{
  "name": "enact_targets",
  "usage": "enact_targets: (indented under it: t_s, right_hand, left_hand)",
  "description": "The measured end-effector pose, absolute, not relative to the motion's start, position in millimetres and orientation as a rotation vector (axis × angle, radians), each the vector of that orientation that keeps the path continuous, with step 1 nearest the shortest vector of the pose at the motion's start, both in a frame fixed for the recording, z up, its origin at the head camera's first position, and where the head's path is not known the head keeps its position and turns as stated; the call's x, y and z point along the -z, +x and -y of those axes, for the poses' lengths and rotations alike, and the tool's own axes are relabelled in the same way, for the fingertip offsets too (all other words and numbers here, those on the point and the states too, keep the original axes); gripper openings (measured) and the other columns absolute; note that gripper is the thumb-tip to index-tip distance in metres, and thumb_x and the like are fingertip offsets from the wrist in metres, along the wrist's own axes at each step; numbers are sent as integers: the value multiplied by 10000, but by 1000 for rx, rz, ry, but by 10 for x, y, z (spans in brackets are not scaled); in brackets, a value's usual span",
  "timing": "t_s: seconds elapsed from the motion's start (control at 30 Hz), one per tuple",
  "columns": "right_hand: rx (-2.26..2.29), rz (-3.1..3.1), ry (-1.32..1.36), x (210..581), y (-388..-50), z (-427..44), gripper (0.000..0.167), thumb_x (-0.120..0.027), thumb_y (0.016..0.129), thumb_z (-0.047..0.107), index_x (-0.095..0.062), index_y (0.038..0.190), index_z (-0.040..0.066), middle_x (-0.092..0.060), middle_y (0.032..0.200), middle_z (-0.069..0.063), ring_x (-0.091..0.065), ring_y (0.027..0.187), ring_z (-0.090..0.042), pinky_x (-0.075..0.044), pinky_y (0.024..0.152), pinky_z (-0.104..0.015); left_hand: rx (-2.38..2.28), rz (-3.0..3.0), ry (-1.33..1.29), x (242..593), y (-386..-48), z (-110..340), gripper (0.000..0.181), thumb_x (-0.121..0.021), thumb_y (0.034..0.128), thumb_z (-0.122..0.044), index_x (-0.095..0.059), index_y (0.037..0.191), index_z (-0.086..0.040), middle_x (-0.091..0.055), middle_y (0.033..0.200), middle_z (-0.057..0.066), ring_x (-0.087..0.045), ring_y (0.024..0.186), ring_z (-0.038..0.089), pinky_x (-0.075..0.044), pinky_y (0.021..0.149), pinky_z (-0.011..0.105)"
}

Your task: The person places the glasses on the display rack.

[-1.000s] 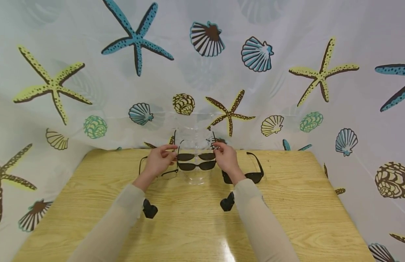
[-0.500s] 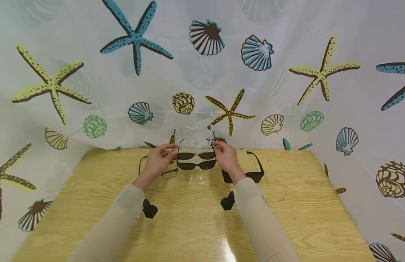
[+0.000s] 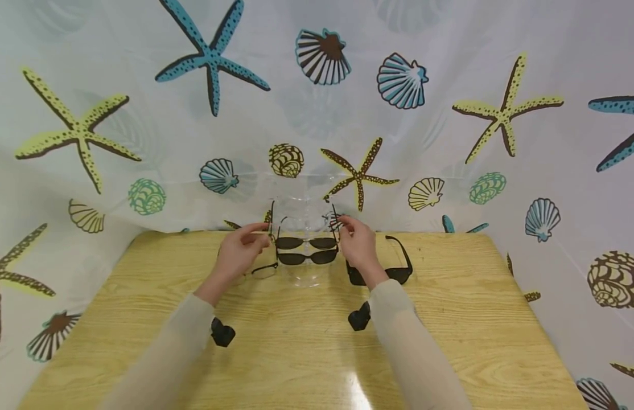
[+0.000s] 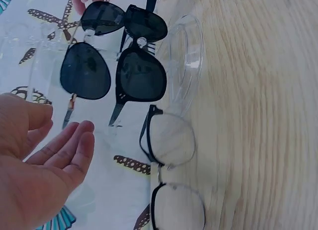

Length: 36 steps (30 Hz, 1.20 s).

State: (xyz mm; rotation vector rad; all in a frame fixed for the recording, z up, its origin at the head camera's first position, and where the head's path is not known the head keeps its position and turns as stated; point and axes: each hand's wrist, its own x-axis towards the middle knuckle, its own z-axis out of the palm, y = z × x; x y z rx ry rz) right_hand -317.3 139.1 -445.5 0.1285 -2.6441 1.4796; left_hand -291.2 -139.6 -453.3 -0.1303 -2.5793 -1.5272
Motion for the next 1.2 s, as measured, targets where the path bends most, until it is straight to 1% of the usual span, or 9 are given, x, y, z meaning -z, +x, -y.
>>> enact_targets:
  t_s: [0.07,0.17,0.3,0.4,0.53,0.63,0.9,1.07,1.2]
  right_hand:
    - [-1500,2580,94,4438,-3113,-1391,386,-538,1098,211,-637,1446,75,-680,1332,-196,-662,1195,-374,-549,959,-532]
    - [-1515,2490,87,4428,-3011,-1392,374,-588,1087,255,-666,1413,89,-714,1272,-171,-683,1120,-346,-553,930,-521]
    - [-1533,2424,112,4427,-2868,-1370,346,-614,1080,275,-694,1372,108,-728,1250,-144,-685,1080,-315,-558,922,-494]
    - [-1569,2392,138,4455,-2752,-1316,334,-627,1075,263,-702,1358,103,-735,1239,-137,-693,1075,-303,-567,933,-480]
    - [-1632,2360,178,4519,-2611,-1199,326,-645,1068,246,-712,1349,94,-753,1208,-118,-706,1057,-283,-575,914,-408]
    - [-1664,2352,208,4565,-2540,-1085,316,-654,1064,247,-722,1335,99,-760,1188,-95,-711,1036,-257,-570,887,-352]
    - [-1696,2416,302,4684,-2496,-782,297,-662,1058,241,-733,1323,125,-766,1147,-86,-718,1000,-250,-596,897,-431]
    - [-1680,2496,379,4771,-2535,-645,322,-640,1070,246,-717,1348,101,-751,1211,-110,-722,1047,-275,-599,893,-443]
    - [-1702,2534,474,4856,-2565,-549,343,-599,1090,210,-685,1384,55,-730,1271,-163,-704,1102,-318,-588,937,-475]
  left_hand:
    - [1504,2592,-139,4521,-2836,1496,393,-624,1082,-207,-634,1463,-113,-753,1254,201,-733,1151,358,-599,950,496]
    - [1462,2621,-123,4519,-2722,1673,405,-622,1082,-240,-628,1469,-122,-751,1252,197,-734,1138,357,-600,948,520]
    - [1417,2636,-84,4510,-2541,1879,403,-626,1079,-241,-634,1456,-98,-757,1223,206,-747,1098,358,-619,898,480]
    - [1407,2639,-47,4528,-2392,2006,398,-626,1079,-240,-640,1448,-93,-757,1218,211,-747,1092,358,-621,862,405]
    - [1399,2645,12,4567,-2227,2141,402,-621,1081,-262,-641,1454,-111,-747,1249,212,-739,1121,358,-592,830,306]
    - [1399,2639,45,4595,-2151,2209,416,-625,1080,-286,-637,1458,-112,-744,1260,217,-735,1134,359,-577,823,272]
    - [1433,2634,140,4701,-2089,2294,442,-624,1075,-281,-618,1466,-74,-768,1196,223,-743,1091,378,-539,723,214]
    - [1430,2635,173,4795,-2103,2330,462,-624,1078,-292,-598,1487,-79,-755,1228,234,-745,1107,370,-543,721,202]
    - [1408,2647,185,4849,-2100,2367,475,-610,1086,-283,-573,1508,-68,-730,1271,263,-737,1129,388,-557,708,218]
